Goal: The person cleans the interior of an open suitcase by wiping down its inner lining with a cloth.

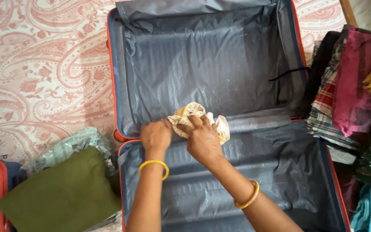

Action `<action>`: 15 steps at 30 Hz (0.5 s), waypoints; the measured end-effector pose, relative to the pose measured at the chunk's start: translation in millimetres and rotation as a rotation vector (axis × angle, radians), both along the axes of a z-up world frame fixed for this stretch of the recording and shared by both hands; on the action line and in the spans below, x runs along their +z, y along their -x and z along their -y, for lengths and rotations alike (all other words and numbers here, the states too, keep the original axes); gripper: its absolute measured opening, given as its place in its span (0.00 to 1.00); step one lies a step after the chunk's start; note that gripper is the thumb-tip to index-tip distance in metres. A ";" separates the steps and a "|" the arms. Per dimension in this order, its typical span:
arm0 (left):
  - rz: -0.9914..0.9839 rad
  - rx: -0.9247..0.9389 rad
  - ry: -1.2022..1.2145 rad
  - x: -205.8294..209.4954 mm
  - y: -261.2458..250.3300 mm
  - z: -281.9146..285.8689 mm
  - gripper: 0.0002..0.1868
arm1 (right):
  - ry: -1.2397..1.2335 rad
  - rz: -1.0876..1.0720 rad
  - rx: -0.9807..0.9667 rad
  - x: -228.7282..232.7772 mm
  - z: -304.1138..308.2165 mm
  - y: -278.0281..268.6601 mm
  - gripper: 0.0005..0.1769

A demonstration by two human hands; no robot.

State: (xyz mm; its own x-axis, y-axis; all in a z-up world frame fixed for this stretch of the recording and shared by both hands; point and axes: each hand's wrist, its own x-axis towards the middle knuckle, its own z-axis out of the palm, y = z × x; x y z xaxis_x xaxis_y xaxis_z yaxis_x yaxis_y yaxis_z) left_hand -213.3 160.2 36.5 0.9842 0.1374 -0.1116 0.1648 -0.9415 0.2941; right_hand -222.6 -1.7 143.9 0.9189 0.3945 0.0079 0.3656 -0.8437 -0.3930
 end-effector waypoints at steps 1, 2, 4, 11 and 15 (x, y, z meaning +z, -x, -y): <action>0.033 -0.048 0.015 0.8 2.3 5.0 0.19 | 0.024 -0.016 -0.046 -2.1 -1.2 0.9 0.28; 0.032 -0.047 0.009 2.4 4.9 12.4 0.19 | 0.048 -0.032 -0.091 -4.4 -1.8 1.8 0.27; 0.222 -0.045 0.136 9.6 9.4 32.0 0.16 | 0.034 0.010 -0.105 -9.0 5.8 -0.4 0.26; 0.392 -0.172 0.296 49.2 35.2 39.4 0.14 | 0.051 0.113 -0.207 -7.2 69.4 -7.7 0.26; 0.390 -0.164 0.251 52.6 35.7 41.7 0.15 | 0.052 0.135 -0.240 -2.6 64.2 -2.8 0.25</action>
